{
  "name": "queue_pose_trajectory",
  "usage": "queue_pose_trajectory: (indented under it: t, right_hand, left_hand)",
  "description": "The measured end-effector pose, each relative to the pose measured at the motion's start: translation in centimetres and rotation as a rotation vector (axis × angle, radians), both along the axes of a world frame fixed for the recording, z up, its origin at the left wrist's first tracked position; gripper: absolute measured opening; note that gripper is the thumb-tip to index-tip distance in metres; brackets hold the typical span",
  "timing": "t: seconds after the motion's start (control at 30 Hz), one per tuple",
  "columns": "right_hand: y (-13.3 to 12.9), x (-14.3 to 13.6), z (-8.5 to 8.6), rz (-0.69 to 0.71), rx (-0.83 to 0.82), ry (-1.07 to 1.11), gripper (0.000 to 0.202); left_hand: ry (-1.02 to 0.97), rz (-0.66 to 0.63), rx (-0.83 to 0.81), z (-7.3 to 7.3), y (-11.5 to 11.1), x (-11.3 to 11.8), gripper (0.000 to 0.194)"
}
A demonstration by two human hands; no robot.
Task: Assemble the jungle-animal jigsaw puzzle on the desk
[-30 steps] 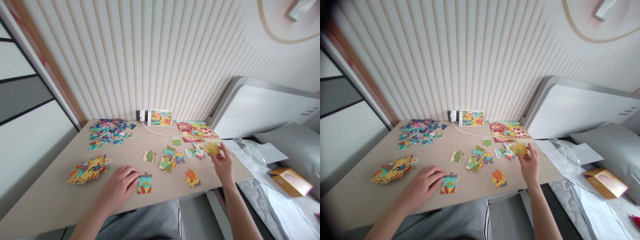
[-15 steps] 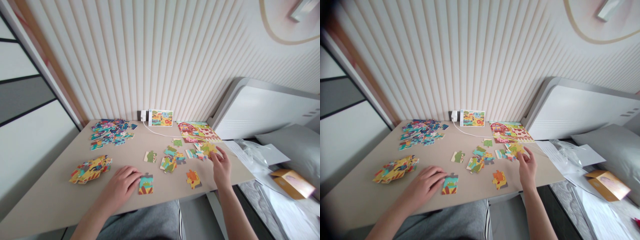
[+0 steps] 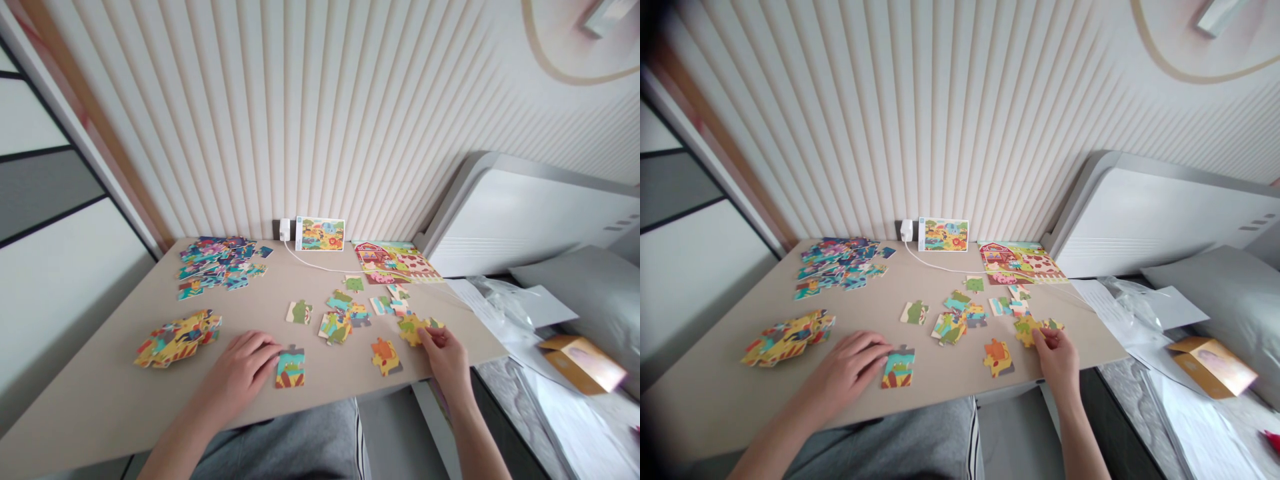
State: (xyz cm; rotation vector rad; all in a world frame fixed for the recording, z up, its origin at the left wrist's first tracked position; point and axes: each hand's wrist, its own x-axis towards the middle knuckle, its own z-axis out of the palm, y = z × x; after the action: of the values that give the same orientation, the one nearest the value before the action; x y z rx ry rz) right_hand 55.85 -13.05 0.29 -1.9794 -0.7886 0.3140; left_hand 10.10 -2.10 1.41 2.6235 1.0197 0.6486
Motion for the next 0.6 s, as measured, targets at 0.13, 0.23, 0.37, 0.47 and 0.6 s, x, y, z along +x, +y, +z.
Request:
queue_pose_trajectory:
  t: [0.13,0.23,0.37,0.47,0.6]
  right_hand:
    - [-0.6,-0.7,0.0,0.026,-0.161,-0.198,0.048]
    - [-0.7,-1.4,0.6,0.047,-0.279,-0.330,0.043]
    - [-0.8,-2.0,1.2,0.098,-0.414,-0.425,0.041]
    - [-0.6,-1.8,1.3,0.131,-0.402,-0.462,0.040]
    - [0.6,-1.2,1.2,0.088,-0.268,-0.501,0.043]
  left_hand:
    - [-0.017,0.003,0.038,0.2,0.0,0.1,0.026]
    - [-0.031,-0.005,0.070,0.3,0.0,0.2,0.027]
    - [-0.029,0.000,0.050,0.3,0.0,0.1,0.026]
    - [-0.015,0.005,0.028,0.3,0.0,0.1,0.027]
    - [0.000,-0.003,0.009,0.1,0.0,0.0,0.027]
